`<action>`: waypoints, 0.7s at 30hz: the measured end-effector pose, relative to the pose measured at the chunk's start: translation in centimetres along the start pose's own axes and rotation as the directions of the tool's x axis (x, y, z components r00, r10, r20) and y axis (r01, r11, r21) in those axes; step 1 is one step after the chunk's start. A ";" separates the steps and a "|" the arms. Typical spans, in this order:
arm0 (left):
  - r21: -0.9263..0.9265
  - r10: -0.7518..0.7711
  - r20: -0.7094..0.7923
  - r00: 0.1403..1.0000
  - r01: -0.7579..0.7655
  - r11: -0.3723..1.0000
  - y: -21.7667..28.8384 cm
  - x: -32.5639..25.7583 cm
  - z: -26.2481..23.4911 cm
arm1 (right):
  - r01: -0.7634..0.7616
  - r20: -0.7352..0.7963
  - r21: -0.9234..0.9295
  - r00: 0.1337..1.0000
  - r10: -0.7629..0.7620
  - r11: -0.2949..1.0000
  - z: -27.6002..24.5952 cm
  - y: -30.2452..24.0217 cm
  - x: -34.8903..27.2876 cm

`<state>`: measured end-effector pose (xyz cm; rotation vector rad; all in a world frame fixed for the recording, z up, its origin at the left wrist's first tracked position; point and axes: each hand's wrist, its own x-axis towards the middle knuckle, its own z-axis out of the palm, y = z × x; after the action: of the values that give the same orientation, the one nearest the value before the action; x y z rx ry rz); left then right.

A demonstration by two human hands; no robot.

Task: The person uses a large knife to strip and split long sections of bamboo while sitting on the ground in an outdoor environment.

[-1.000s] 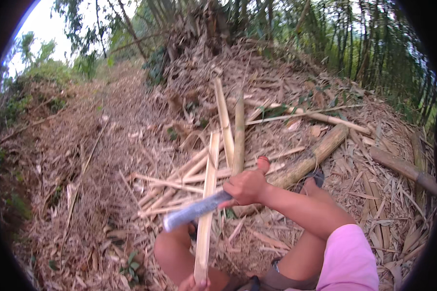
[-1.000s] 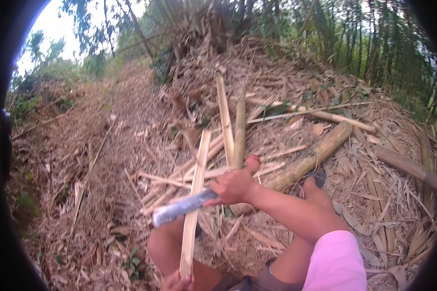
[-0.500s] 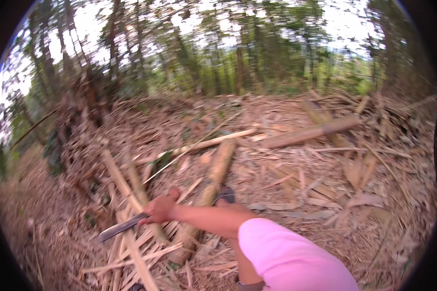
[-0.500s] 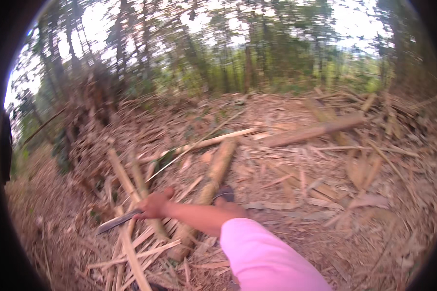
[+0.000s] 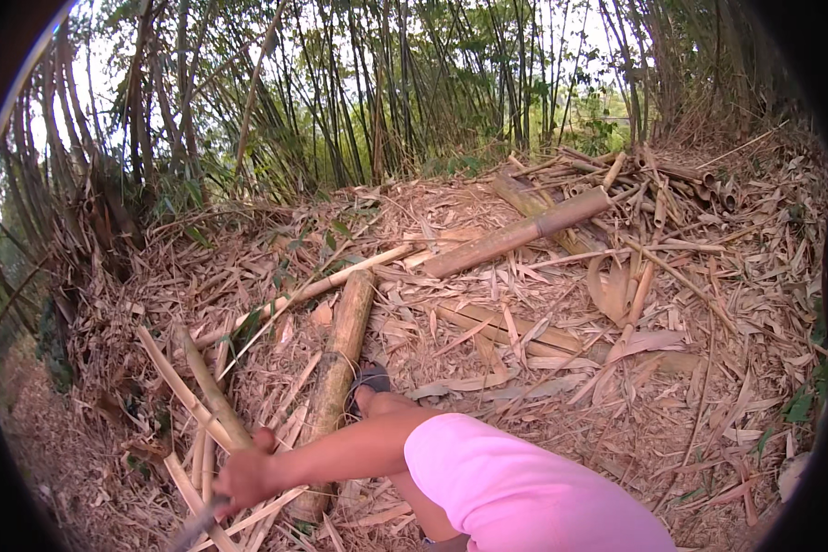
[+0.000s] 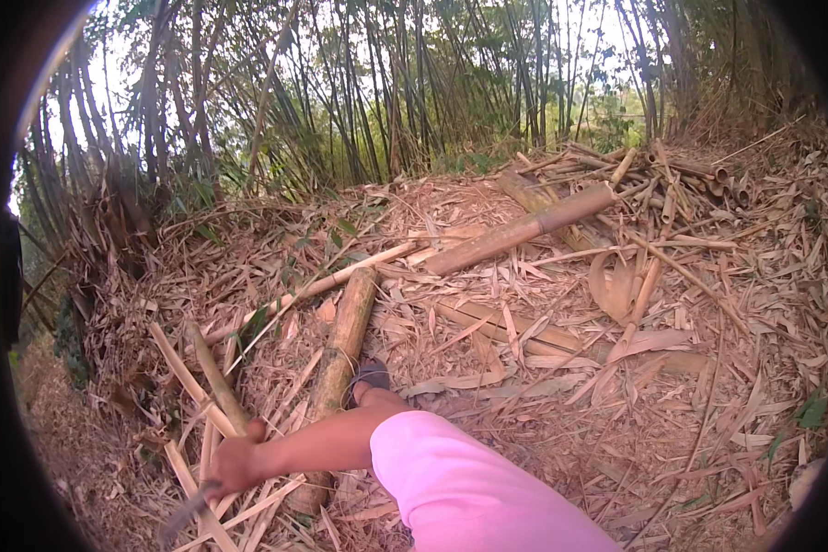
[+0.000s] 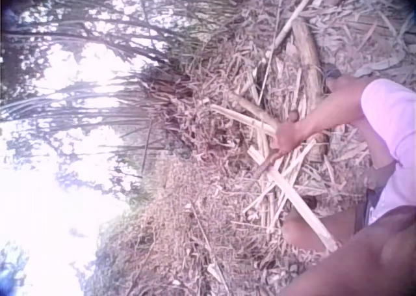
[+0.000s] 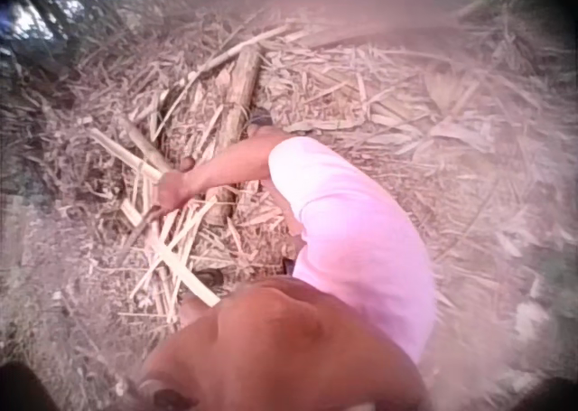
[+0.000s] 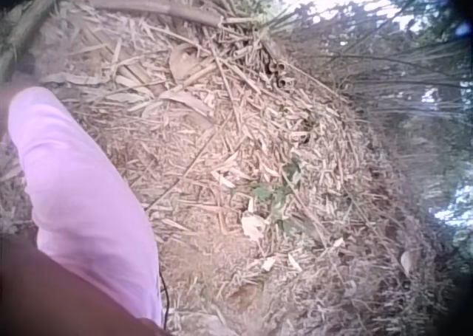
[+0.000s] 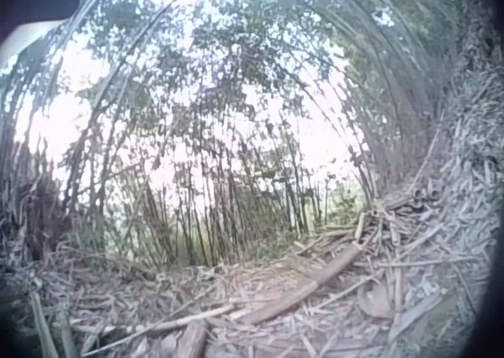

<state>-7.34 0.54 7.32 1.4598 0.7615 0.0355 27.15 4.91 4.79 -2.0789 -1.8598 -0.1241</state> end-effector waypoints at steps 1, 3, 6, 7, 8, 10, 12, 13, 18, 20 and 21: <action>-0.006 -0.005 -0.010 1.000 0.005 1.000 -0.2 -0.2 0.0 | 0.158 0.008 -0.111 0.987 -0.158 0.981 0.7 -1.0 0.2; -0.015 -0.023 -0.013 1.000 0.023 1.000 0.0 -0.3 -0.1 | 0.091 0.077 -0.055 0.993 -0.086 0.994 0.8 0.7 1.3; -0.029 -0.018 -0.049 0.999 0.017 0.999 -0.2 -0.6 0.3 | -0.433 0.112 0.238 0.901 0.418 0.869 -1.0 6.2 3.7; -0.036 -0.017 -0.062 0.998 0.015 0.999 -0.3 -0.8 0.2 | -0.436 -0.070 0.206 0.887 0.457 0.876 -1.2 7.3 3.3; -0.043 -0.013 -0.058 0.998 0.010 0.999 -0.4 -0.8 0.4 | -0.435 -0.144 0.163 0.878 0.457 0.886 -0.9 8.4 2.8; -0.065 -0.020 -0.085 0.996 0.015 0.998 -0.6 -1.2 0.0 | -0.375 -0.107 0.107 0.917 0.385 0.921 -0.4 7.3 2.5; -0.094 -0.025 -0.115 0.993 0.014 0.995 -0.9 -1.5 0.0 | -0.288 -0.072 0.152 0.951 0.302 0.945 -0.5 5.5 2.3; -0.110 -0.020 -0.118 0.993 0.007 0.994 -1.0 -1.6 0.2 | -0.327 -0.038 0.193 0.940 0.340 0.925 -1.1 5.3 2.0; -0.233 -0.018 -0.142 0.990 -0.015 0.972 -2.3 -2.6 0.2 | -0.467 0.152 0.412 0.882 0.446 0.782 -1.7 6.6 2.7; -0.366 -0.017 -0.047 0.999 -0.001 0.931 -3.3 -1.7 -0.2 | -0.441 0.021 0.444 0.875 0.483 0.780 0.4 6.9 3.2; -0.435 -0.013 0.012 1.000 0.017 0.900 -3.6 -0.7 -0.6 | -0.450 0.058 0.583 0.853 0.518 0.677 0.2 6.8 2.6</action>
<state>-9.68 0.20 4.48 1.0247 0.7034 0.1774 34.12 6.90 4.05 -1.9689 -1.0203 0.4082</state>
